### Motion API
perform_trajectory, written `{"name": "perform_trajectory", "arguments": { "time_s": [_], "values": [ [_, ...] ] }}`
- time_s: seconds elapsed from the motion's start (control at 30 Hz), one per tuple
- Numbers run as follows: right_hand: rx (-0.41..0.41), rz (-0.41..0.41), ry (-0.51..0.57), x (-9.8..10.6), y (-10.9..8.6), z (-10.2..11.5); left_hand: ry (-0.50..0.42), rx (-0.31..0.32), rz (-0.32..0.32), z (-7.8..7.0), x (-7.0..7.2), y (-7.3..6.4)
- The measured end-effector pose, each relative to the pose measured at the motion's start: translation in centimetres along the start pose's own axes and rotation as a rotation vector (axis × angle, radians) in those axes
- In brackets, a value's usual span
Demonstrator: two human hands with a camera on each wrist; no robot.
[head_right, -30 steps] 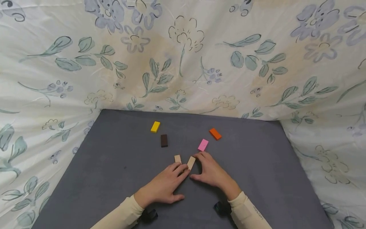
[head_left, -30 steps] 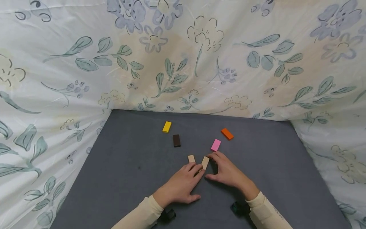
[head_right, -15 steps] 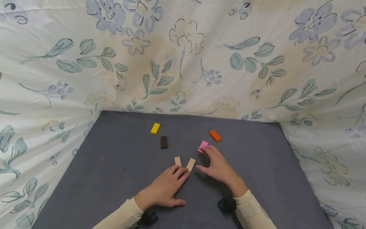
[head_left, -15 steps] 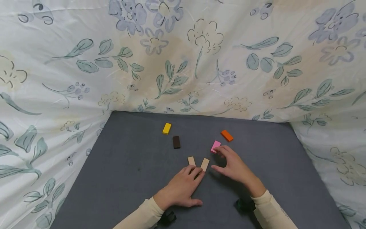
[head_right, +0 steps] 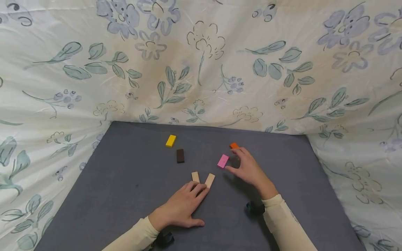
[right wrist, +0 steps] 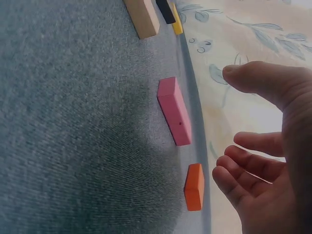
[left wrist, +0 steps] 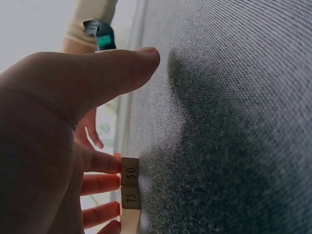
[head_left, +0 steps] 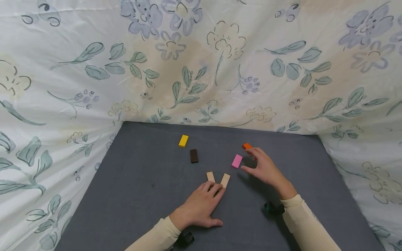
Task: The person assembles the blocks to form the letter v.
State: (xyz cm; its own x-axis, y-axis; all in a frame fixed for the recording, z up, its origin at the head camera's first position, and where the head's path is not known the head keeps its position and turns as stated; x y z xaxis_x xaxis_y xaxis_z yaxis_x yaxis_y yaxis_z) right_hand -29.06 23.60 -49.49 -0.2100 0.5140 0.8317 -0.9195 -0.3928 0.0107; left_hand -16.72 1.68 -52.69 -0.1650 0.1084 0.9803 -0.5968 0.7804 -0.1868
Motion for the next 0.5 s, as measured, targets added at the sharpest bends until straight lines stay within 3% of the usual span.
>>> {"name": "perform_trajectory", "arguments": {
  "time_s": [0.5],
  "values": [
    [-0.008, 0.087, 0.022, -1.9, 2.0, -0.7, -0.009, 0.004, -0.004, 0.0, 0.0, 0.1]
  ]
}}
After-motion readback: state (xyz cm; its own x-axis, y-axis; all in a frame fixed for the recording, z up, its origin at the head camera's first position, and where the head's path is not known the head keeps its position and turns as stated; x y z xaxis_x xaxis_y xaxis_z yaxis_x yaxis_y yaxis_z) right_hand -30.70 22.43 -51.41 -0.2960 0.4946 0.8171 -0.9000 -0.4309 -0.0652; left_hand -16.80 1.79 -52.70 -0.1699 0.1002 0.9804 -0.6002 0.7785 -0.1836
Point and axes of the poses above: each hand's wrist, its own y-axis towards the middle knuckle, its own x-axis out of the back of the hand, z = x × y, the point moved 8 cm from there along y, towards the middle knuckle, and after that the axes turned 10 degrees about z, right-handed, at the moved point
